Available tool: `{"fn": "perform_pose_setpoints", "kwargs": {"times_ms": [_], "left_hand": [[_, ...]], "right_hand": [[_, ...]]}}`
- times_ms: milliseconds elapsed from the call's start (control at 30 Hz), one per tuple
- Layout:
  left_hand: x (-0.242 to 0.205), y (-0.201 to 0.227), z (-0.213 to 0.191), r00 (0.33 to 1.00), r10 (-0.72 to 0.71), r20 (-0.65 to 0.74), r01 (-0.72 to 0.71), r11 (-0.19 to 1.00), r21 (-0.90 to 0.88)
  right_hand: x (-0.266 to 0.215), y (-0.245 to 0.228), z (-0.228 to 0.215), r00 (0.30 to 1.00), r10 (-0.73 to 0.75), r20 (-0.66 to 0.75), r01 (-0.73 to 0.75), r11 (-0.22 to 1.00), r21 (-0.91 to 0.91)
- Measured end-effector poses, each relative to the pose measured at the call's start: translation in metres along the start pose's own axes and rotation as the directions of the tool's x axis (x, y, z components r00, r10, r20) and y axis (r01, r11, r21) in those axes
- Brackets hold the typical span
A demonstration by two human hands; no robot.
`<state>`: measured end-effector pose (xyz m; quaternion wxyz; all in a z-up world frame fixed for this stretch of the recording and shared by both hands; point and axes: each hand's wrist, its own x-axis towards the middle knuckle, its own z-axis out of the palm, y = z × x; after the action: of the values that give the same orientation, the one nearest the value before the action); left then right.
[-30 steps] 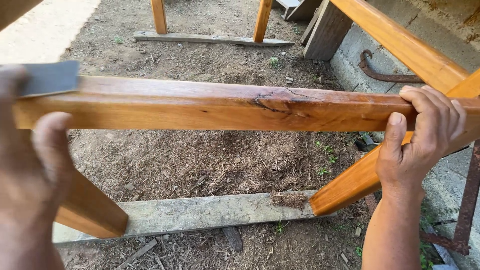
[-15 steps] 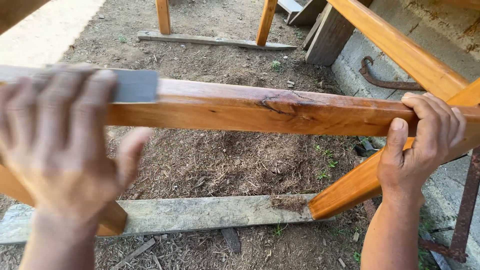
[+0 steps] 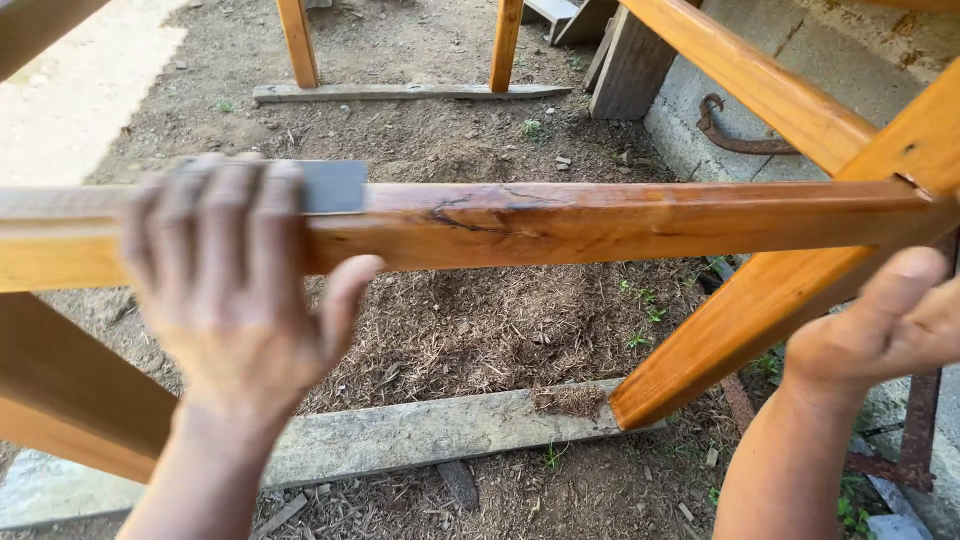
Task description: Sanding the wooden frame and legs of a table using sandpaper.
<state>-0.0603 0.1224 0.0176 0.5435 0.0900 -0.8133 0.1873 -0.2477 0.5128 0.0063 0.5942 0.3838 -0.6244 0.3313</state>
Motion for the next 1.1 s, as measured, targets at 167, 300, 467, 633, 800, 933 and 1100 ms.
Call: {"fn": "perform_pose_setpoints", "kwargs": {"times_ms": [167, 300, 467, 633, 800, 933, 1100], "left_hand": [[0.023, 0.075, 0.013, 0.995, 0.096, 0.009, -0.091, 0.973, -0.213], [0.044, 0.129, 0.013, 0.989, 0.146, 0.008, -0.139, 0.958, -0.251], [0.066, 0.198, 0.026, 0.977, 0.213, 0.003, -0.202, 0.930, -0.307], [0.092, 0.266, 0.027, 0.967, 0.256, -0.011, -0.245, 0.913, -0.327], [0.114, 0.328, 0.032, 0.953, 0.301, -0.028, -0.296, 0.911, -0.288], [0.131, 0.374, 0.040, 0.939, 0.345, 0.020, -0.320, 0.889, -0.328], [0.138, 0.393, 0.040, 0.928, 0.373, -0.011, -0.348, 0.856, -0.382]], "right_hand": [[-0.041, 0.062, -0.045, 0.830, 0.389, -0.400, -0.414, 0.910, 0.026], [-0.050, 0.079, -0.066, 0.823, 0.366, -0.433, -0.395, 0.918, 0.026], [-0.064, 0.099, -0.094, 0.811, 0.322, -0.489, -0.347, 0.937, 0.040], [-0.064, 0.124, -0.116, 0.802, 0.270, -0.533, -0.289, 0.956, 0.050], [-0.056, 0.135, -0.126, 0.786, 0.234, -0.572, -0.243, 0.968, 0.062], [-0.041, 0.122, -0.121, 0.841, 0.205, -0.501, -0.241, 0.970, -0.007], [-0.047, 0.131, -0.119, 0.873, 0.244, -0.422, -0.264, 0.964, 0.013]]}}
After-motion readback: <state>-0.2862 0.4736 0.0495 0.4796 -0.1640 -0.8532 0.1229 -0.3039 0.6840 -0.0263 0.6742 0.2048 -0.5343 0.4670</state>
